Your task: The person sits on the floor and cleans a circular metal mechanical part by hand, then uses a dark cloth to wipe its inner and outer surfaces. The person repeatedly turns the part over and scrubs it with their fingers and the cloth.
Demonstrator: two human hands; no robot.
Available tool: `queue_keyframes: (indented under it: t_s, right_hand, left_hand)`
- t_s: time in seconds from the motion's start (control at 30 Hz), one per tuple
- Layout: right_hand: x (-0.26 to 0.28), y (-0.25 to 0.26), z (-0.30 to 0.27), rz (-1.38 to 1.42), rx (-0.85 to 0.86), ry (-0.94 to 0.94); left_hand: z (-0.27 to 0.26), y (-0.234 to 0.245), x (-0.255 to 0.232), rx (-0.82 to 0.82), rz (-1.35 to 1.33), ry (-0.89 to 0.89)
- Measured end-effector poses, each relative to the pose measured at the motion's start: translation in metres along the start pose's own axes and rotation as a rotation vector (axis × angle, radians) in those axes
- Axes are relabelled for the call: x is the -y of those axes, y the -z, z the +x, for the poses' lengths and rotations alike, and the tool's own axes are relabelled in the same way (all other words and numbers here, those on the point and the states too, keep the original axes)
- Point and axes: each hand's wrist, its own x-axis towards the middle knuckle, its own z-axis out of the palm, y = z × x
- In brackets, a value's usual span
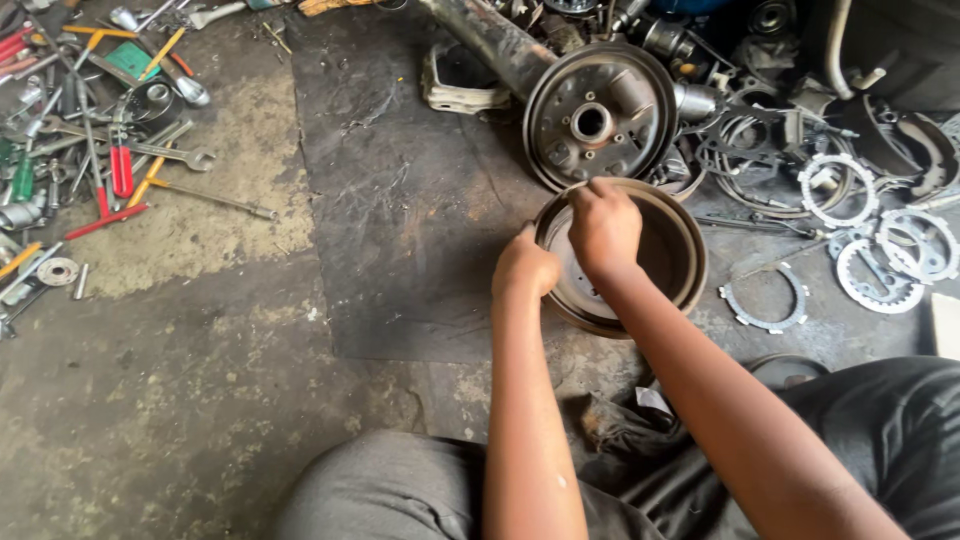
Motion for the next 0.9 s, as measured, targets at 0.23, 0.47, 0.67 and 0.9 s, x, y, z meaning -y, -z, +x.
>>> queue_keyframes:
  t_s: [0.23,0.47,0.67,0.9]
  right_hand:
    - [0.018,0.003,-0.006,0.125,0.127,0.139]
    - [-0.015,-0.005,-0.003,-0.036,0.121,0.097]
    - [-0.020,-0.004,0.002,0.019,-0.132,-0.106]
    - [0.000,0.000,-0.016,0.496,0.111,0.040]
  left_hand:
    - [0.014,0.008,0.005,-0.019,0.034,-0.111]
    - [-0.008,0.005,-0.007,-0.159,0.089,-0.178]
    - [-0.016,-0.006,-0.015,-0.067,0.312,0.054]
    - [-0.009,0.002,-0.007,-0.058,0.181,-0.067]
